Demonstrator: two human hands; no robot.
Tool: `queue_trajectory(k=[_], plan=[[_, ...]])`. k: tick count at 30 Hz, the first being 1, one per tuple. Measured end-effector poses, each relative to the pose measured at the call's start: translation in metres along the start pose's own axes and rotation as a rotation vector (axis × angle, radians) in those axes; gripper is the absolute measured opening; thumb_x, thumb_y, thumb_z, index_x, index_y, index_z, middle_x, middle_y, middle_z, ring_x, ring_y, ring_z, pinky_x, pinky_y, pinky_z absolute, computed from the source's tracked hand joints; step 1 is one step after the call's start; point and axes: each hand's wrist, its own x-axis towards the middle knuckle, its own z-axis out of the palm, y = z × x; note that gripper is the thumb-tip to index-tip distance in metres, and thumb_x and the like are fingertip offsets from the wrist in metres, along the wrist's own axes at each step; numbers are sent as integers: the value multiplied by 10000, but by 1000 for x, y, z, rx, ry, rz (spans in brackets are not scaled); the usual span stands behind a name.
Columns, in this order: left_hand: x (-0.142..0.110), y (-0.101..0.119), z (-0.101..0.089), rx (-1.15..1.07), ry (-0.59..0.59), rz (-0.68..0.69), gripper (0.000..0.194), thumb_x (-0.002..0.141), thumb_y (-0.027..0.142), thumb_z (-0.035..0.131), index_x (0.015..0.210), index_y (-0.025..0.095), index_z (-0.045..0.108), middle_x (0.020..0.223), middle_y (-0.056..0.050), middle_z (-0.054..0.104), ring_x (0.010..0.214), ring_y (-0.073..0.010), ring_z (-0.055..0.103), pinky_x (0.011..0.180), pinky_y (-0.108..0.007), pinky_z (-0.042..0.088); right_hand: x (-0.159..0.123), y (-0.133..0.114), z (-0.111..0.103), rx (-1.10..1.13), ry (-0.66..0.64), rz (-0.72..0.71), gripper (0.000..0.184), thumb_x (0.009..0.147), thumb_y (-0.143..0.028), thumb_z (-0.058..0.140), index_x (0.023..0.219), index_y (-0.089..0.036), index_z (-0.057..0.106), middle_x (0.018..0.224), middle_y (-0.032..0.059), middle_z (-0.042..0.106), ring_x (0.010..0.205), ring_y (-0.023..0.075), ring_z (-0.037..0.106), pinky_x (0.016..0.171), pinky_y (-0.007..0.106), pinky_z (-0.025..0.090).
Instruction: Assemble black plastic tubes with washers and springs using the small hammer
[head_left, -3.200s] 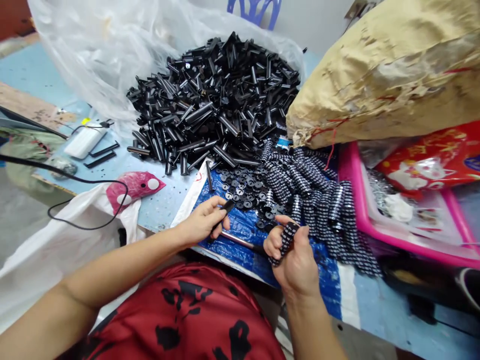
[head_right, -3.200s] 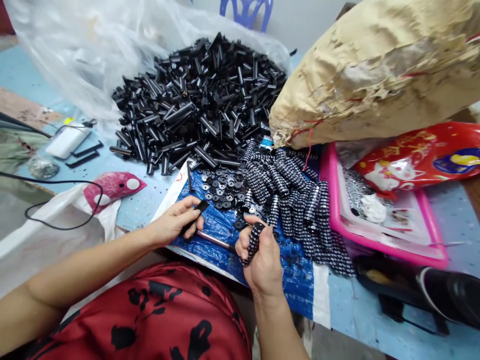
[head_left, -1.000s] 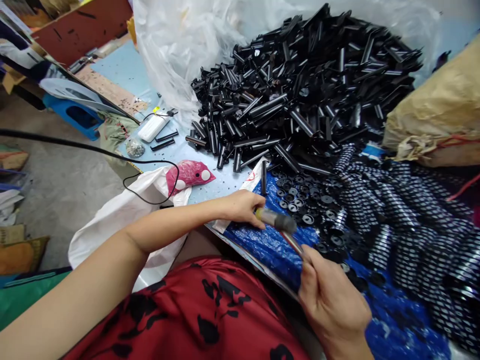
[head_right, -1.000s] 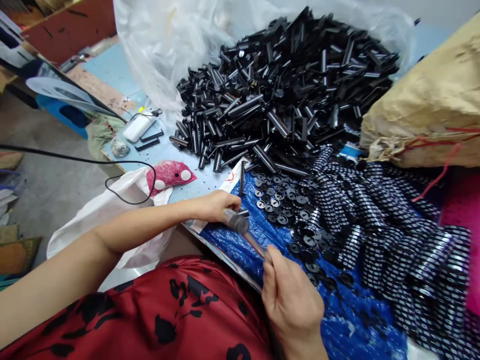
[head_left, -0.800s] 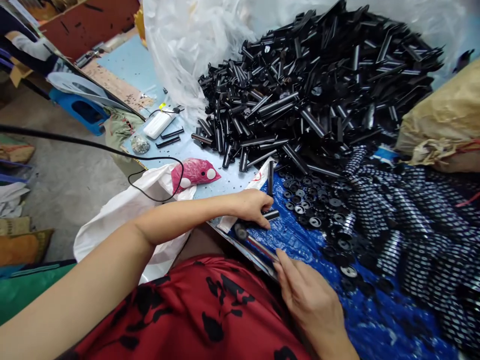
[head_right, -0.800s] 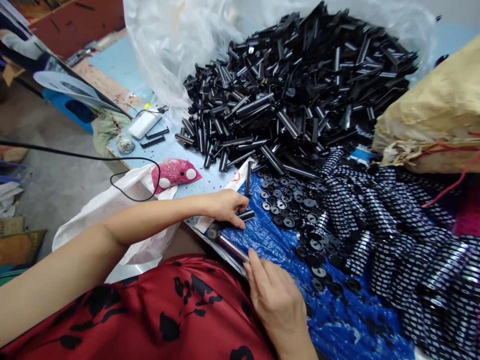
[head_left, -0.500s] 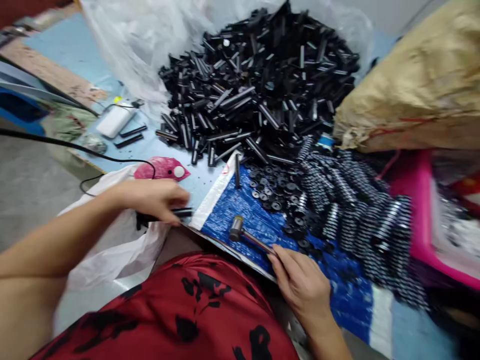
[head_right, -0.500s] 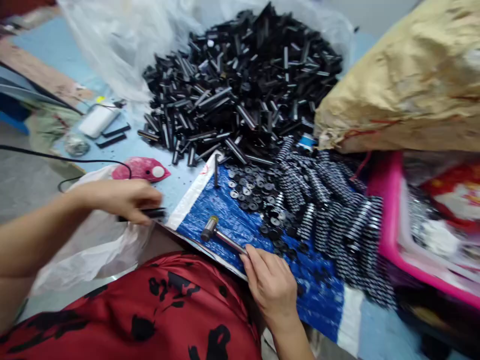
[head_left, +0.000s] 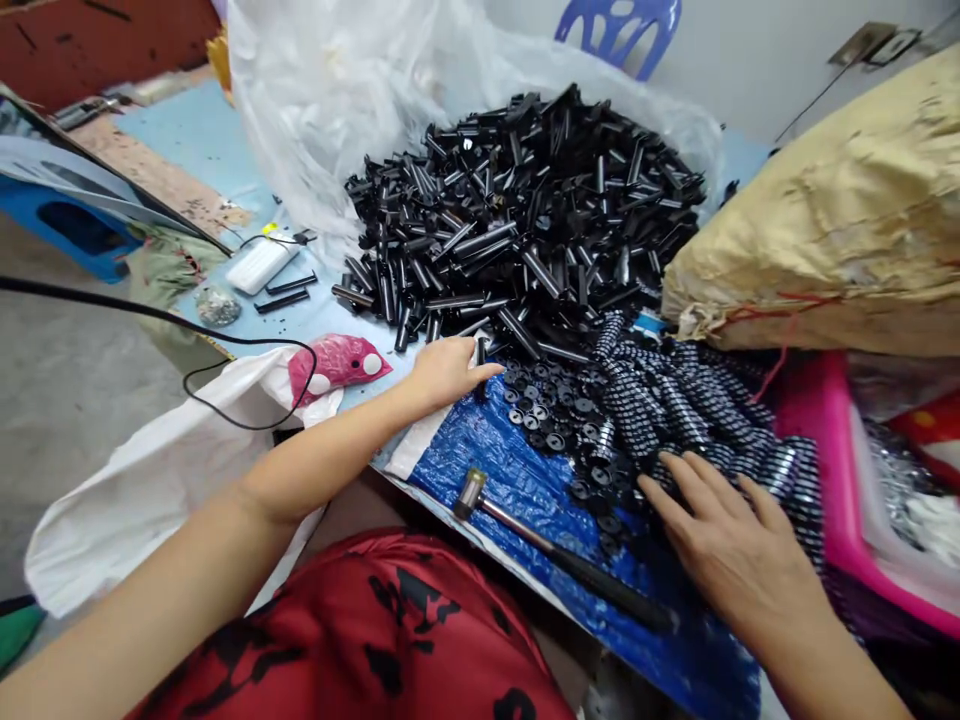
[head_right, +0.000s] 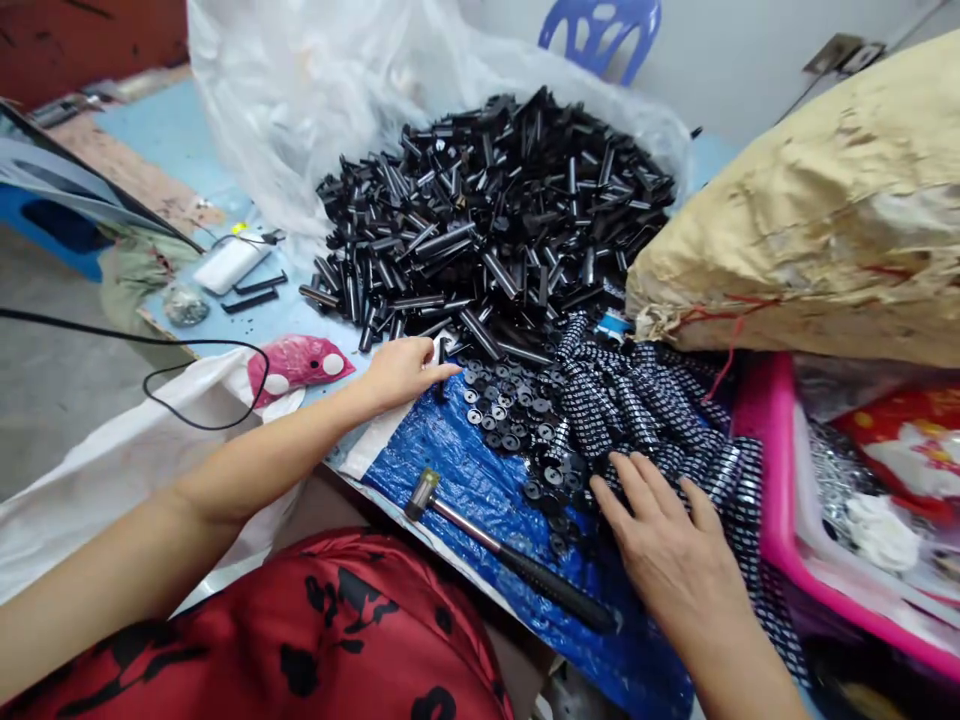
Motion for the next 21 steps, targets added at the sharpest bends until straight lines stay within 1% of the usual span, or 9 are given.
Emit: queue_trajectory(k=[3, 6, 8, 10, 12, 14, 17, 19, 21], plan=[[8, -1, 8, 14, 17, -14, 195, 911, 318, 570, 852, 152, 653, 886, -97, 692, 808, -222, 611, 683, -328, 375, 8, 5, 7, 47, 87, -87, 384, 916, -146, 517, 1276, -218, 632, 1543, 33, 412, 1379, 226, 495, 1163, 449, 353], [4, -10, 4, -85, 37, -42, 133, 874, 190, 530, 814, 156, 644, 793, -57, 671, 739, -176, 594, 668, -304, 380, 15, 2, 7, 184, 235, -79, 373, 922, -226, 552, 1288, -161, 581, 1502, 52, 465, 1346, 188, 526, 1202, 395, 356], [-6, -14, 1, -305, 79, -54, 126, 889, 219, 535, 839, 153, 630, 755, -34, 647, 681, -144, 575, 639, -276, 392, 19, -11, 0, 384, 278, 92, 366, 924, -263, 561, 1275, -162, 575, 1399, 48, 561, 1267, 127, 574, 1192, 312, 393], [-19, -14, -1, -608, 81, -67, 193, 925, 314, 532, 933, 149, 632, 755, -21, 639, 625, -126, 569, 596, -255, 409, 26, -34, -13, 723, 269, 405, 363, 940, -336, 544, 1266, -181, 577, 1215, 46, 646, 1091, 73, 628, 1080, 237, 469], [-34, -11, -2, -783, 38, -49, 299, 931, 410, 547, 1016, 145, 658, 792, -27, 662, 623, -120, 582, 590, -247, 432, 38, -63, -27, 1294, 247, 811, 442, 954, -484, 494, 1255, -163, 533, 1014, 58, 647, 897, 66, 634, 912, 232, 524], [-47, -5, -4, -798, 0, -9, 306, 881, 406, 618, 1016, 145, 702, 854, -40, 694, 690, -121, 600, 636, -244, 452, 53, -89, -37, 2011, 162, 1125, 633, 869, -679, 532, 1244, -171, 478, 875, 26, 585, 741, 74, 594, 742, 246, 524], [-62, 3, -10, -768, -43, 15, 176, 774, 257, 671, 907, 149, 711, 829, -18, 686, 722, -111, 577, 671, -233, 440, 71, -112, -43, 2226, 79, 1207, 773, 832, -834, 427, 1208, -160, 466, 843, 19, 535, 657, 62, 542, 625, 241, 484], [-69, 8, -13, -830, -80, -40, 145, 708, 205, 687, 841, 147, 679, 731, 12, 633, 662, -99, 533, 633, -227, 411, 77, -118, -44, 2251, 90, 1216, 757, 820, -841, 451, 1161, -165, 458, 807, 6, 512, 648, 51, 530, 614, 217, 469], [-73, 13, -13, -1000, -122, -141, 174, 656, 201, 729, 802, 139, 658, 685, 27, 594, 617, -87, 500, 607, -224, 388, 79, -121, -45, 2282, 99, 1217, 716, 804, -811, 524, 1118, -173, 443, 755, -14, 483, 613, 37, 504, 579, 190, 438]])
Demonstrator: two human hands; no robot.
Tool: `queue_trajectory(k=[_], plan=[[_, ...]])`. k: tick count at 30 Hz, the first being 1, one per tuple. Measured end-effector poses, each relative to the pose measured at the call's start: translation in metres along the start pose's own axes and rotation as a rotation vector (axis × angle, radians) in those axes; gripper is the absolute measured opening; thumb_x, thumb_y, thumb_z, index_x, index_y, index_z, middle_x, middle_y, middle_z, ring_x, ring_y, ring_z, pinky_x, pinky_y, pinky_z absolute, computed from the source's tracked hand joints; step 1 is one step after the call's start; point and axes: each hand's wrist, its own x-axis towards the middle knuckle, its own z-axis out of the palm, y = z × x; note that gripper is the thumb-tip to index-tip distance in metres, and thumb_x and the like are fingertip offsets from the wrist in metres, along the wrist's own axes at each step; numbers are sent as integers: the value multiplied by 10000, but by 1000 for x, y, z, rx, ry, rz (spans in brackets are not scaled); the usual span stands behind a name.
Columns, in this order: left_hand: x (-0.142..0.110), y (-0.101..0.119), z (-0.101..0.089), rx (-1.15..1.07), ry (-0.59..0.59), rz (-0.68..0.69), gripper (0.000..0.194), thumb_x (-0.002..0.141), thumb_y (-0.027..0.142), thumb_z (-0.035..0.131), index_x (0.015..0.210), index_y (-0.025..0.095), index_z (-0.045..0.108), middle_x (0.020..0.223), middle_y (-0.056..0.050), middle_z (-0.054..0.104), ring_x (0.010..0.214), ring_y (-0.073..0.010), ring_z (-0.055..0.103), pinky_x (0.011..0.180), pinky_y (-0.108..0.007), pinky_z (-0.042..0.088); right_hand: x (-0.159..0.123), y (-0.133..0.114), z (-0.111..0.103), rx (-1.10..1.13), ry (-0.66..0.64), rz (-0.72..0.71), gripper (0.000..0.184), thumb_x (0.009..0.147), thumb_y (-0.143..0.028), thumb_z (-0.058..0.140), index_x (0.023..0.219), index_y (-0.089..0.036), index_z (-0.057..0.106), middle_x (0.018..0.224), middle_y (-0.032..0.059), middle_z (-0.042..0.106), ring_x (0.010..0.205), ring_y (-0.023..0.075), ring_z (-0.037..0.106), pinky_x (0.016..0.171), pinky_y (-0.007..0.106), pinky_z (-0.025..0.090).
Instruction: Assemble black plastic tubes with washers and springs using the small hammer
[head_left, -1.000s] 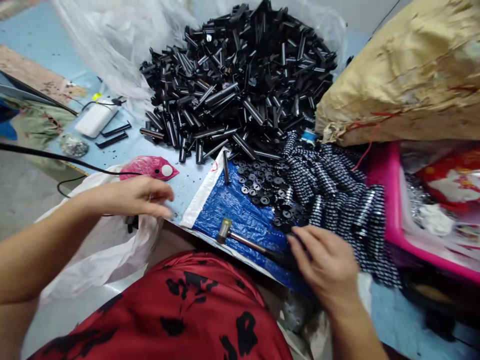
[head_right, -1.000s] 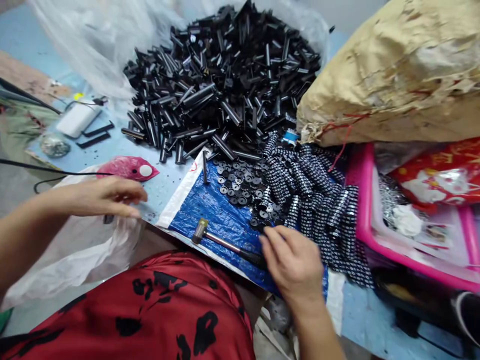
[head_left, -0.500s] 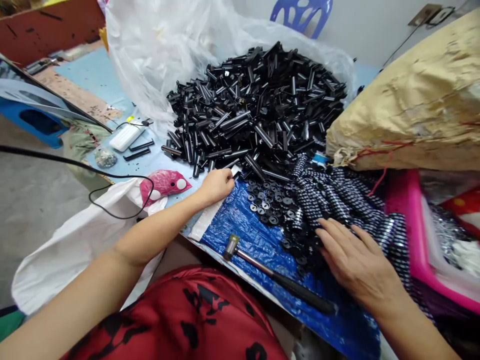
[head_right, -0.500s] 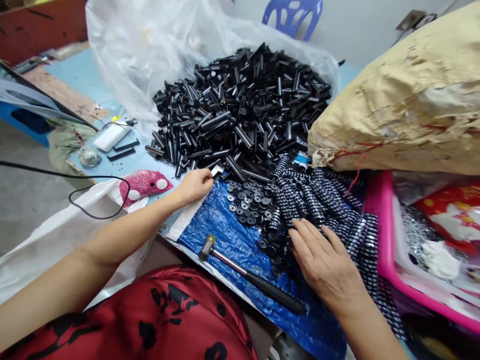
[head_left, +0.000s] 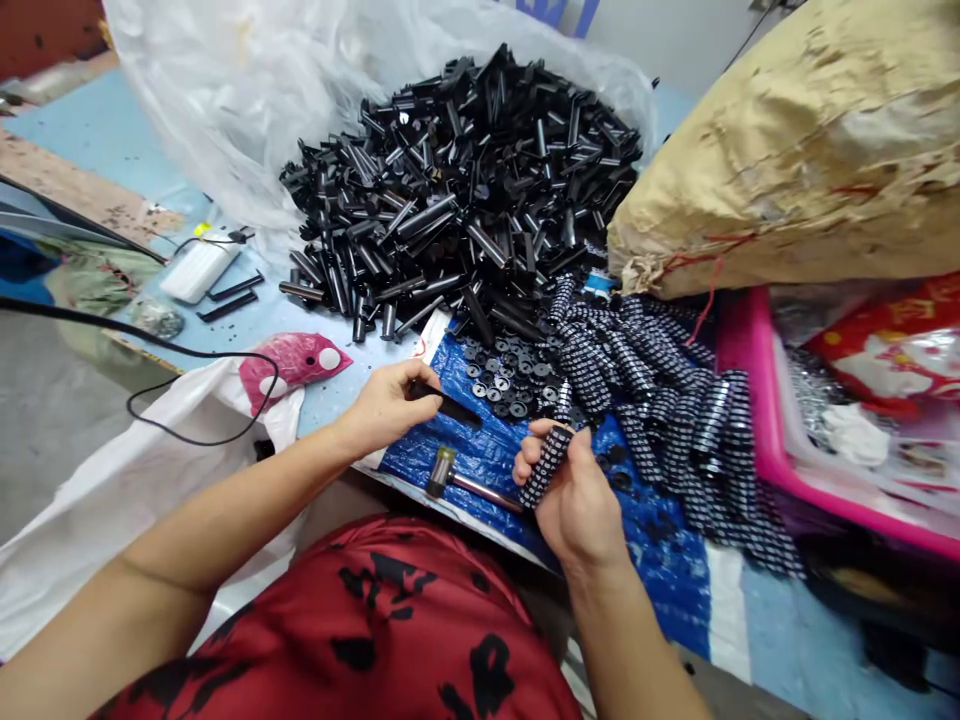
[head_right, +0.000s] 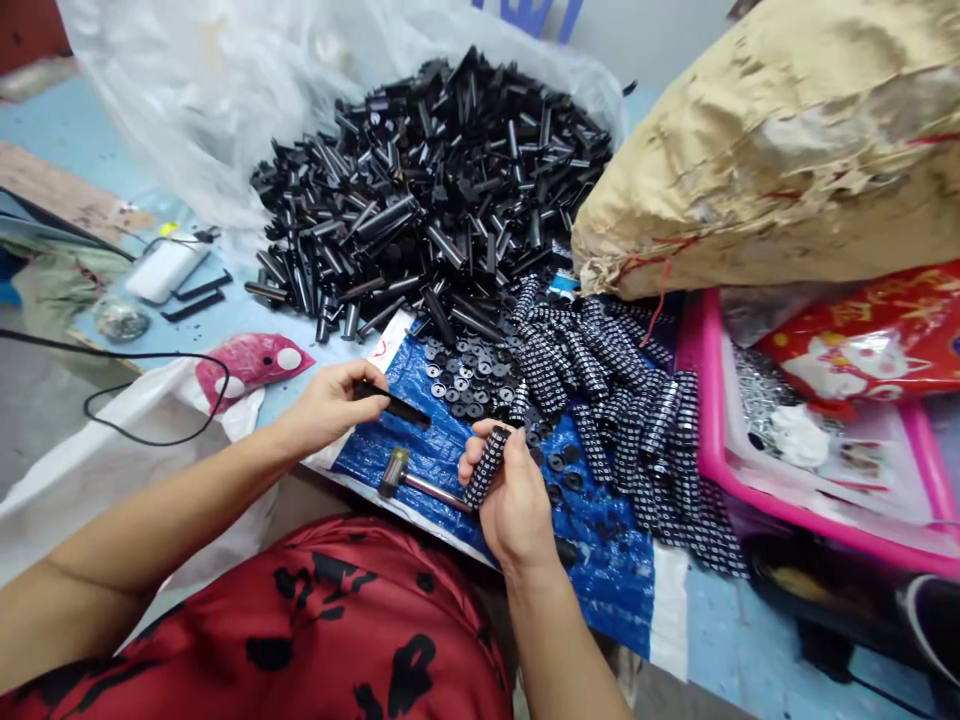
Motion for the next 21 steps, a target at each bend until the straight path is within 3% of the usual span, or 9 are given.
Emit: queue_trajectory(k=[2, 5, 8, 11, 13, 15, 18, 21], plan=[[-4, -1, 8, -244, -11, -102, 216, 624, 203, 764, 797, 127, 659, 699, 23, 600, 594, -74, 487, 597, -221, 380, -2, 3, 3, 11, -12, 3, 704, 791, -803, 556, 1100, -183, 431, 691, -38, 438, 534, 22, 435, 512, 171, 378], [-12, -5, 25, -563, -68, -168, 237, 645, 198, 775, 817, 129, 627, 856, -38, 698, 748, -116, 620, 706, -231, 453, -6, 10, 10, 34, -16, 1, 720, 796, -834, 522, 1139, -209, 420, 609, -70, 355, 440, 11, 316, 437, 161, 289], [-20, -7, 37, -751, -265, -207, 315, 746, 305, 768, 908, 173, 533, 887, -61, 727, 873, -211, 711, 790, -316, 527, -9, 14, 14, 89, -9, 11, 730, 812, -851, 478, 1180, -223, 419, 578, -84, 308, 412, 10, 276, 419, 161, 263], [-26, -6, 46, -639, -369, -176, 371, 883, 487, 675, 1044, 207, 495, 723, 23, 644, 556, -142, 626, 577, -260, 487, -10, 14, 15, 165, 24, 24, 673, 845, -816, 463, 1145, -215, 426, 597, -77, 326, 439, 0, 310, 450, 150, 304], [-27, -5, 54, -433, -337, -89, 365, 944, 528, 601, 1067, 193, 529, 688, 42, 596, 459, -81, 502, 506, -214, 409, -7, 13, 16, 212, 101, 14, 619, 863, -766, 478, 1098, -196, 431, 694, -48, 458, 567, 4, 472, 568, 154, 450], [-27, -3, 64, -250, -339, 27, 357, 915, 492, 666, 1048, 168, 599, 783, 6, 636, 591, -85, 558, 604, -216, 454, -4, 13, 19, 190, 177, -26, 591, 886, -730, 449, 1105, -181, 447, 930, 14, 603, 832, 37, 621, 791, 204, 567], [-26, -1, 76, -102, -386, 159, 368, 823, 379, 783, 1102, 160, 685, 997, -35, 683, 920, -155, 628, 856, -247, 479, -2, 18, 21, 32, 162, -113, 649, 948, -705, 275, 1239, -160, 475, 1299, 104, 579, 1166, 90, 622, 1036, 272, 560], [-26, 1, 76, -59, -389, 89, 295, 855, 379, 729, 1014, 131, 708, 865, -18, 647, 803, -142, 582, 736, -240, 452, -6, 25, 10, -266, 81, -296, 772, 937, -717, 349, 1467, -157, 381, 1499, 149, 424, 1394, 153, 510, 1152, 328, 511]])
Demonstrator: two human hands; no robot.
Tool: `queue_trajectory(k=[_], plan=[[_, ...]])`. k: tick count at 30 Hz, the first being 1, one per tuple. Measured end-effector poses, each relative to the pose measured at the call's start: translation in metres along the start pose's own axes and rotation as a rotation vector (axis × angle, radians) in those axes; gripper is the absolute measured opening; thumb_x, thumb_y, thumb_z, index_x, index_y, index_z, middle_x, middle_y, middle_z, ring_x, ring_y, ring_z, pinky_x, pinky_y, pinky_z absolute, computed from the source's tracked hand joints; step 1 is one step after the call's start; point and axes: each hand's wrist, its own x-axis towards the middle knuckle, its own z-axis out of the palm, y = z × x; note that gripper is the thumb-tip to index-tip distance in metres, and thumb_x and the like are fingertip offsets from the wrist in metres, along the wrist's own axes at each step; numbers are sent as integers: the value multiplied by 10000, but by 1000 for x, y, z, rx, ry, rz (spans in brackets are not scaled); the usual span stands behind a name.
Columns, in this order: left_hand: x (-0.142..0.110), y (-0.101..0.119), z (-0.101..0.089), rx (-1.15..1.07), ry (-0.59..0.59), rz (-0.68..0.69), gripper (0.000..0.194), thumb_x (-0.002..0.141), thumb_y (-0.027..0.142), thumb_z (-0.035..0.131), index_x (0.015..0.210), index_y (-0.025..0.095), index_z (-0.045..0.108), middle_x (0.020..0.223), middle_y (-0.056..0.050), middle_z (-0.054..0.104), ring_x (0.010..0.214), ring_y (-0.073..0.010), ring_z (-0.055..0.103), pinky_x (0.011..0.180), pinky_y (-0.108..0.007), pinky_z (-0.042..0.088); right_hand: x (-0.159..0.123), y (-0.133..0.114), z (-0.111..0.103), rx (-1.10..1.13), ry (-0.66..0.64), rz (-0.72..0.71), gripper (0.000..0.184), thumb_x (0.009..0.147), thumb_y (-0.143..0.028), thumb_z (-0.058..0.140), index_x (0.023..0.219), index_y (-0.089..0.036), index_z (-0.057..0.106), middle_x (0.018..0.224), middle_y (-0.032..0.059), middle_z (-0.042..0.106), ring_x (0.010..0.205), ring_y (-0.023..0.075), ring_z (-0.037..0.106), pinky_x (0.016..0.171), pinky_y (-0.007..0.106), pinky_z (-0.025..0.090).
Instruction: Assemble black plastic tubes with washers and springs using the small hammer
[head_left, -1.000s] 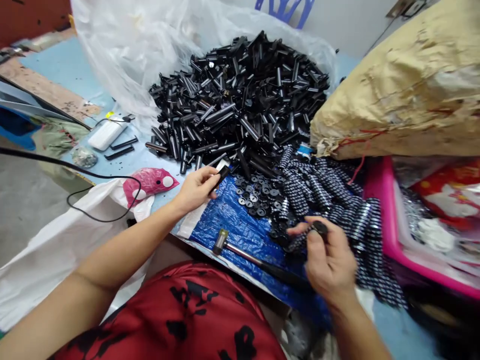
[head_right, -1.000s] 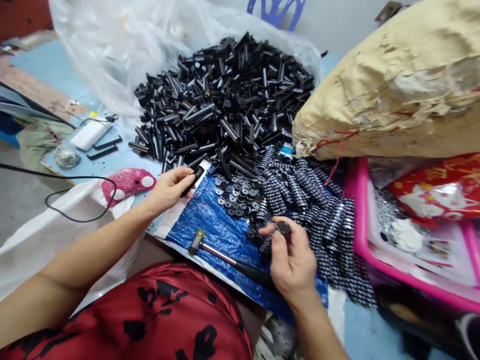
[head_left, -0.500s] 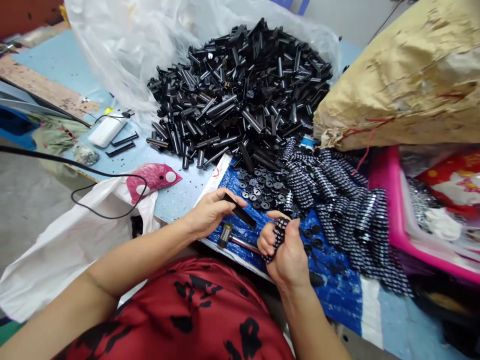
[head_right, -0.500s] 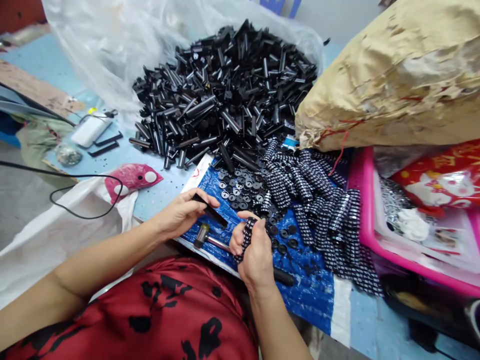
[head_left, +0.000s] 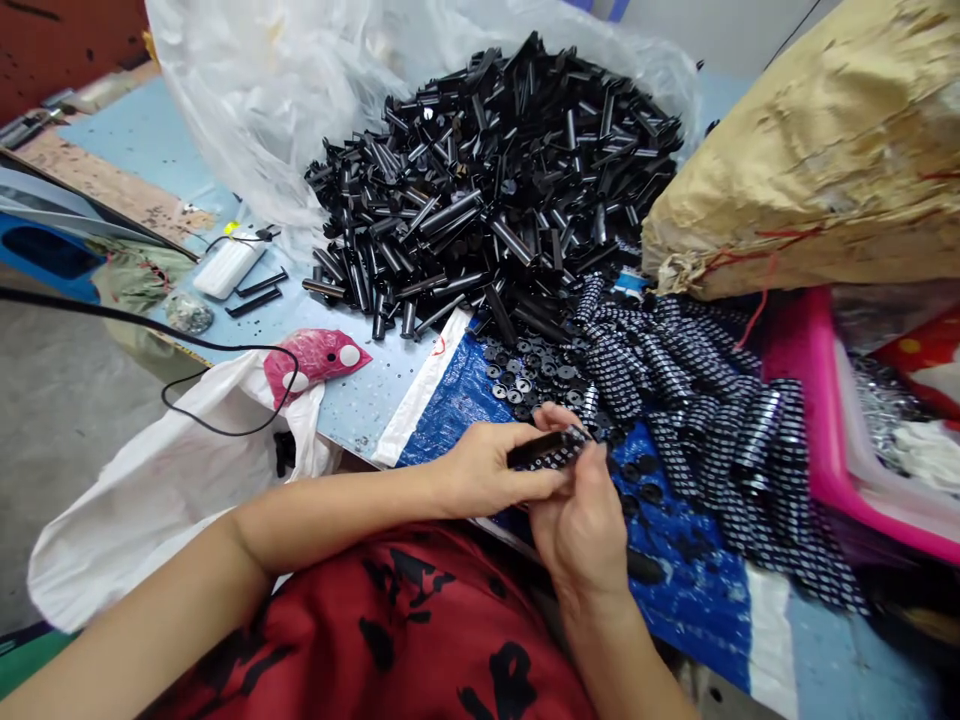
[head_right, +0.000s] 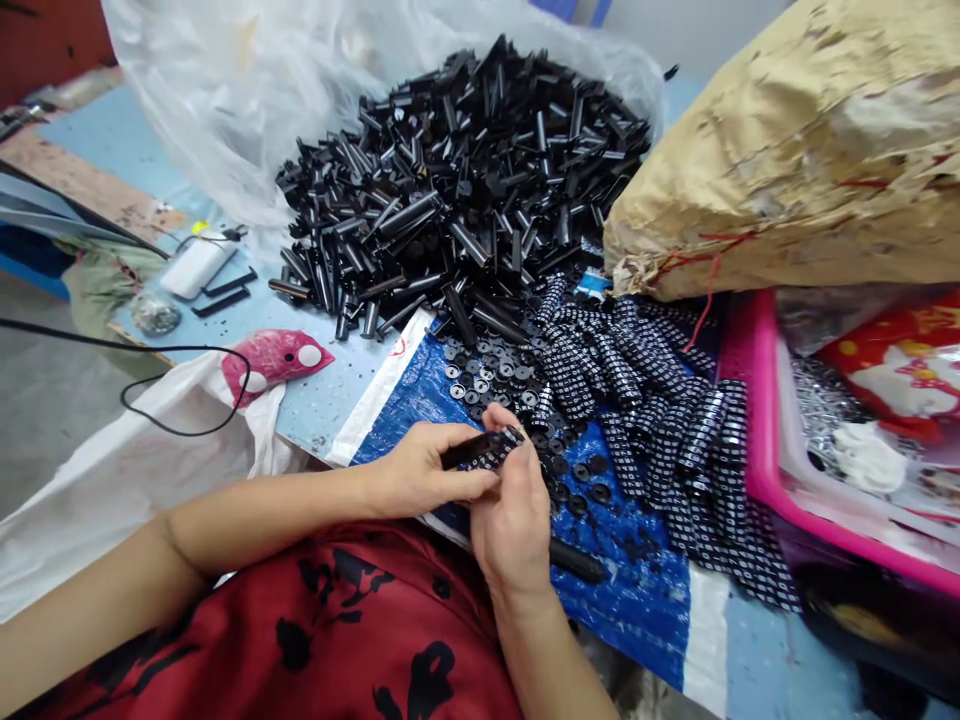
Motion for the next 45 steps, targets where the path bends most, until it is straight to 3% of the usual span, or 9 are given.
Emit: queue_trajectory(k=[3, 7, 12, 16, 21, 26, 32, 40, 45], plan=[[-4, 2, -9, -57, -56, -116, 322, 845, 431, 731, 917, 120, 686, 764, 2, 583, 704, -116, 513, 639, -228, 401, -7, 8, -21, -483, -54, -408, 1127, 758, -679, 705, 1630, -221, 158, 1628, 149, 196, 1565, 238, 286, 1224, 393, 456], [-5, 5, -15, -103, -131, -160, 329, 844, 432, 736, 909, 117, 667, 759, -1, 576, 693, -114, 508, 622, -228, 393, -10, 11, -38, -866, -60, -806, 1152, 723, -509, 807, 1646, -255, 166, 1575, 116, 331, 1533, 215, 336, 1271, 389, 412], [-6, 4, -10, -201, -79, -57, 382, 906, 427, 676, 1161, 142, 662, 978, -51, 635, 839, -133, 560, 753, -237, 454, -17, 17, -34, -608, -79, -503, 1034, 776, -552, 741, 1612, -193, 251, 1539, 138, 390, 1430, 198, 481, 1222, 360, 468], [-18, 4, -11, -211, -33, -108, 444, 958, 542, 578, 1171, 160, 653, 827, -24, 596, 682, -106, 518, 666, -231, 450, -21, 21, -33, -190, -149, -195, 943, 849, -587, 640, 1596, -155, 260, 1536, 166, 394, 1381, 175, 537, 1108, 289, 546], [-25, -10, -14, -279, -140, -21, 402, 862, 432, 752, 1147, 158, 684, 1024, -61, 659, 921, -158, 616, 874, -272, 499, -10, 17, -34, -305, -317, 65, 748, 933, -677, 440, 1463, -156, 517, 1457, 119, 501, 1338, 164, 557, 1157, 332, 513], [-20, -26, -10, -348, -59, -141, 490, 869, 573, 706, 1080, 133, 665, 685, 22, 544, 510, -65, 423, 506, -211, 353, -3, 20, -30, -605, -242, -111, 677, 979, -656, 331, 1365, -181, 618, 1490, 93, 450, 1366, 114, 506, 1188, 247, 478], [-19, -26, -11, -242, 3, -54, 437, 908, 537, 662, 1058, 126, 670, 863, -37, 611, 733, -112, 522, 680, -222, 447, -2, 24, -32, -668, -274, -186, 644, 992, -618, 344, 1387, -176, 597, 1419, 89, 515, 1341, 87, 513, 1218, 247, 452], [-37, -21, -15, -188, -103, -125, 629, 926, 709, 524, 1131, 126, 645, 676, 11, 517, 498, -64, 397, 493, -214, 336, -7, 33, -39, -407, -359, -70, 664, 903, -561, 586, 1437, -172, 515, 1455, 128, 491, 1247, 113, 609, 997, 224, 599], [-32, -11, -9, -297, 108, -152, 691, 941, 769, 391, 1024, 123, 623, 684, -12, 567, 473, -70, 393, 477, -230, 313, -25, 17, -33, -612, -82, -602, 915, 753, -456, 787, 1542, -212, 395, 1503, 151, 422, 1391, 225, 514, 1127, 389, 559]])
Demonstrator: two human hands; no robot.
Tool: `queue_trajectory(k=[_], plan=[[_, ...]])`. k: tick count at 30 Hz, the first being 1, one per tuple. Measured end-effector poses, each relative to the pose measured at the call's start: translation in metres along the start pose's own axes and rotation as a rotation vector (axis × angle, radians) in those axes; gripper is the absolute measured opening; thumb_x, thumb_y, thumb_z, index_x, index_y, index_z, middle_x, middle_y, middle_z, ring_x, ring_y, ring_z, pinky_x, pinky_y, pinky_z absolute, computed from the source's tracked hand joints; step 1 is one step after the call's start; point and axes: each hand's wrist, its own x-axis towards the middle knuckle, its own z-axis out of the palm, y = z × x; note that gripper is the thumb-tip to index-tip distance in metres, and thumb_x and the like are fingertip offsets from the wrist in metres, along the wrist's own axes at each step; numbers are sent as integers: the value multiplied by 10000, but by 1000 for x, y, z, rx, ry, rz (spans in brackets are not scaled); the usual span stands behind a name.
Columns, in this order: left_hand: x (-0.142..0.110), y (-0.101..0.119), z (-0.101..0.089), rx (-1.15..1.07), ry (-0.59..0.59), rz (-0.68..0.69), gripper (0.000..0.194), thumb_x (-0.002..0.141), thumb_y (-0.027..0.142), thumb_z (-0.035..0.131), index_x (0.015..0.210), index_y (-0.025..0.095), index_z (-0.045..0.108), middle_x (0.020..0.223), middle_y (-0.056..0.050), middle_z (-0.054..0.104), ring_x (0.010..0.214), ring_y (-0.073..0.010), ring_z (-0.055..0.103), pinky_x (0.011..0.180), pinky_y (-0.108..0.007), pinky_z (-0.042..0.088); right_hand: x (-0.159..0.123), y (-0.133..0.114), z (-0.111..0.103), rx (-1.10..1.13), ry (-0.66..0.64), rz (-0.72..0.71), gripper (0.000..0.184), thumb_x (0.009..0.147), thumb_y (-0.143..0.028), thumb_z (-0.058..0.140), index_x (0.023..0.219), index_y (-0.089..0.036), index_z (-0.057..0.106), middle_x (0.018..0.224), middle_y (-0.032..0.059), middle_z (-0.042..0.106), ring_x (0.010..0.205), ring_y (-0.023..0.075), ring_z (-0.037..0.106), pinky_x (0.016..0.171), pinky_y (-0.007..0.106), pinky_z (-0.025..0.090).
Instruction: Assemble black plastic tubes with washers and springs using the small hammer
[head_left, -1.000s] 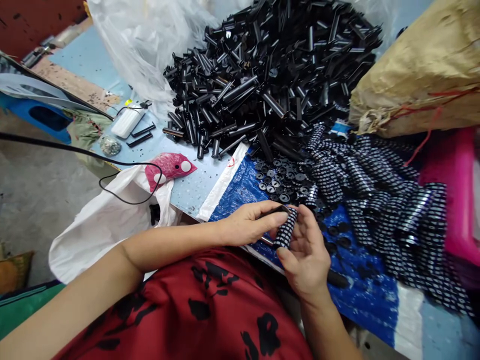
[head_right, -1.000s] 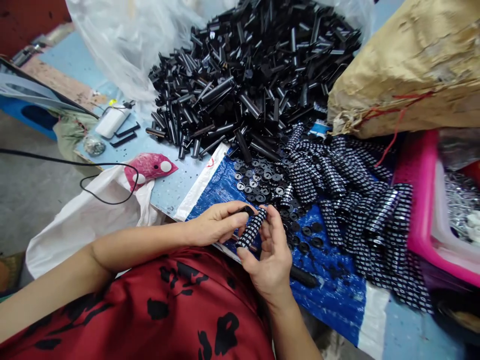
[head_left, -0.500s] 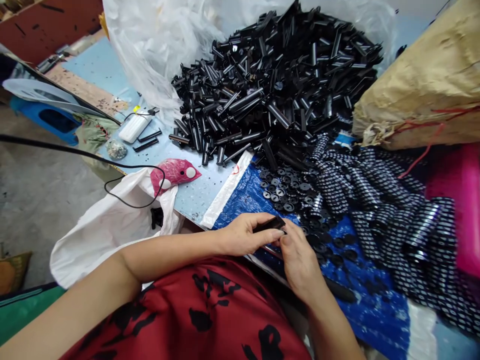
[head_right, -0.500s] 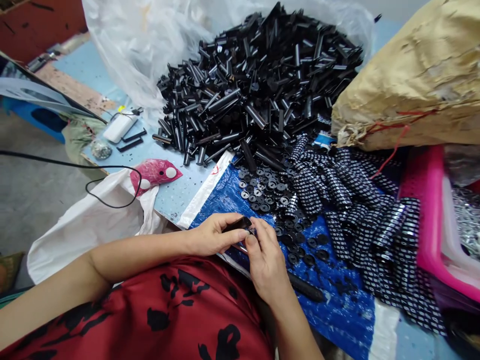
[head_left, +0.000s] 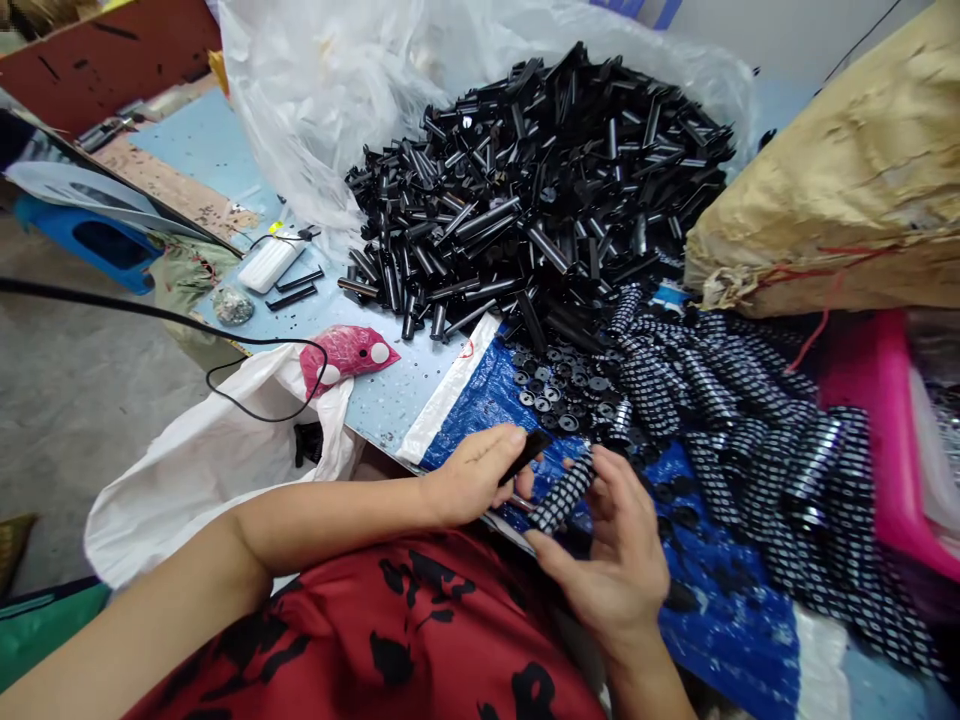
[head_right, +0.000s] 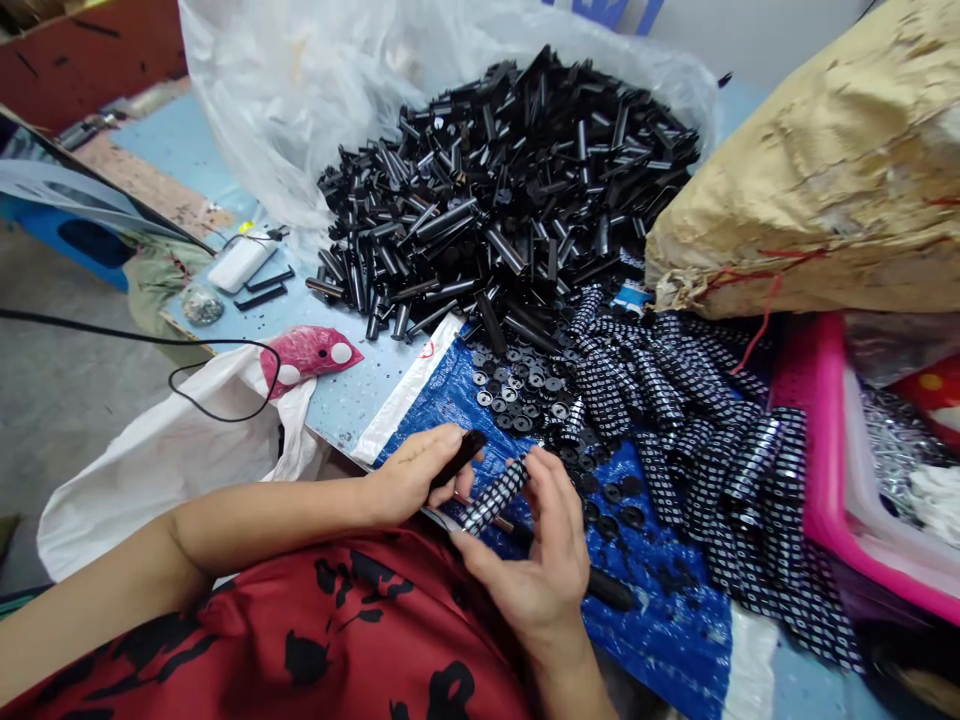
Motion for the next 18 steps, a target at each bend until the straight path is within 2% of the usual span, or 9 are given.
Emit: queue_trajectory(k=[1, 3, 5, 8, 11, 13, 18], plan=[[2, 2, 3, -25, 49, -12, 658, 928, 759, 446, 982, 124, 615, 701, -12, 573, 482, -65, 389, 477, -225, 303, 1, -7, -1, -89, 46, -119, 984, 718, -431, 821, 1566, -231, 365, 1511, 148, 409, 1419, 246, 484, 1155, 428, 539], [5, 4, 8, -102, 80, -48, 599, 880, 725, 581, 895, 126, 601, 678, 9, 536, 515, -59, 387, 493, -207, 299, 5, -18, -2, -198, 57, -300, 1081, 688, -393, 848, 1606, -258, 294, 1520, 146, 393, 1427, 259, 471, 1163, 464, 530], [6, 4, 12, -229, 56, -83, 544, 821, 654, 715, 849, 124, 599, 695, 18, 527, 567, -52, 422, 537, -187, 334, 10, -23, -1, -235, 40, -384, 1117, 701, -370, 840, 1632, -257, 232, 1534, 151, 370, 1424, 256, 475, 1152, 459, 543], [5, 1, 14, -400, 19, -145, 473, 752, 532, 839, 883, 123, 639, 787, -5, 611, 658, -73, 545, 634, -197, 436, 12, -19, 2, -258, 49, -409, 1137, 706, -349, 837, 1643, -226, 207, 1551, 159, 345, 1450, 265, 451, 1174, 460, 528], [4, 1, 11, -492, -39, -215, 464, 714, 475, 882, 960, 134, 684, 868, -48, 696, 737, -149, 671, 716, -276, 530, 8, -11, 4, -264, 63, -415, 1146, 700, -337, 842, 1645, -210, 207, 1549, 158, 354, 1452, 258, 451, 1197, 450, 513], [4, 3, 6, -528, -72, -272, 477, 673, 448, 913, 951, 131, 690, 867, -64, 719, 749, -185, 709, 735, -314, 563, 6, -9, 4, -258, 52, -416, 1149, 703, -340, 840, 1647, -218, 196, 1548, 152, 363, 1447, 248, 461, 1199, 447, 511], [8, 11, -3, -550, -127, -420, 526, 578, 416, 967, 891, 126, 660, 844, -69, 729, 725, -214, 738, 701, -332, 605, 4, -8, 5, -235, 28, -390, 1117, 722, -386, 826, 1639, -198, 216, 1525, 160, 399, 1443, 232, 474, 1153, 417, 542]])
